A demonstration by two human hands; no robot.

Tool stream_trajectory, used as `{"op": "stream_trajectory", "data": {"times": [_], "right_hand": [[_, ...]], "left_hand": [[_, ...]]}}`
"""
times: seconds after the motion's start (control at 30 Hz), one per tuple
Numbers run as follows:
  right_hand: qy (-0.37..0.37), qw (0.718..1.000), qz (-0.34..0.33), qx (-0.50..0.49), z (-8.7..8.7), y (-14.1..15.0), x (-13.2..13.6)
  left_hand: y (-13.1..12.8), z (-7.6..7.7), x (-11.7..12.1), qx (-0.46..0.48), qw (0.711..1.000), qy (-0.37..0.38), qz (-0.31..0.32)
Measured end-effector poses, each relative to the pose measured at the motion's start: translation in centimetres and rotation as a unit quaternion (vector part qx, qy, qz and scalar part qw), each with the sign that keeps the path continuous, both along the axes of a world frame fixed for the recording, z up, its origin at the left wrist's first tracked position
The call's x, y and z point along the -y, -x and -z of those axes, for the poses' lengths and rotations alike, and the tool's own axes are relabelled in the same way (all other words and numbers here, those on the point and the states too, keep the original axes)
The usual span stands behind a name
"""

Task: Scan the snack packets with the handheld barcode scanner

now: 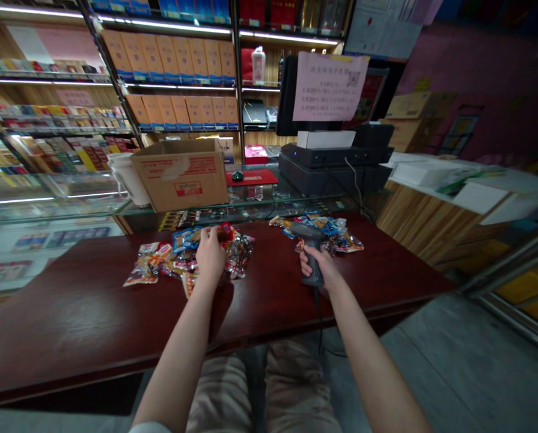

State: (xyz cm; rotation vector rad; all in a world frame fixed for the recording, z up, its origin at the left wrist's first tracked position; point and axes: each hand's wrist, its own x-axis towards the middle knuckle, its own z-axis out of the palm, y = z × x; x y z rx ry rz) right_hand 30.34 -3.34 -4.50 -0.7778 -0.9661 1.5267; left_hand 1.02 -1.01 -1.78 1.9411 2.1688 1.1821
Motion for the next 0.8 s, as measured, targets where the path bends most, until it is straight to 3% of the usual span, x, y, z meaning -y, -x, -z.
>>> {"op": "stream_trajectory", "data": {"times": [0.1,0.2,0.27,0.37,0.47,0.53,0.63,0.8], "right_hand": [[-0.002,1.0,0.028,-0.004,-0.3,-2.9,-0.7],[0.006,0.999,0.049,-0.013,-0.2,-5.5,-1.4],[0.013,0.998,0.053,-0.018,0.1,-6.6,-1.6],[0.016,0.998,0.061,-0.026,0.6,-7.3,-1.6],[0.016,0.997,0.064,-0.027,1.0,-7.2,-1.6],[0.018,0.997,0.065,-0.026,1.3,-7.0,-1.5],[0.02,0.997,0.069,-0.021,1.5,-6.9,-1.3],[0.024,0.998,0.057,-0.011,1.9,-7.2,-1.2]], "left_hand": [[1.5,-0.5,0.5,-0.101,0.989,0.059,-0.092],[1.2,-0.5,0.4,-0.165,0.975,0.05,-0.138],[-0.1,-0.9,0.0,-0.191,0.976,0.02,-0.103],[-3.9,-2.0,-1.6,-0.197,0.98,-0.01,0.017],[-9.2,-2.6,-4.7,-0.128,0.979,0.05,0.15],[-12.6,-2.1,-7.2,-0.039,0.972,0.129,0.194],[-16.6,-0.3,-10.6,0.104,0.948,0.257,0.158],[-19.8,2.2,-13.5,0.162,0.945,0.271,0.081]]}}
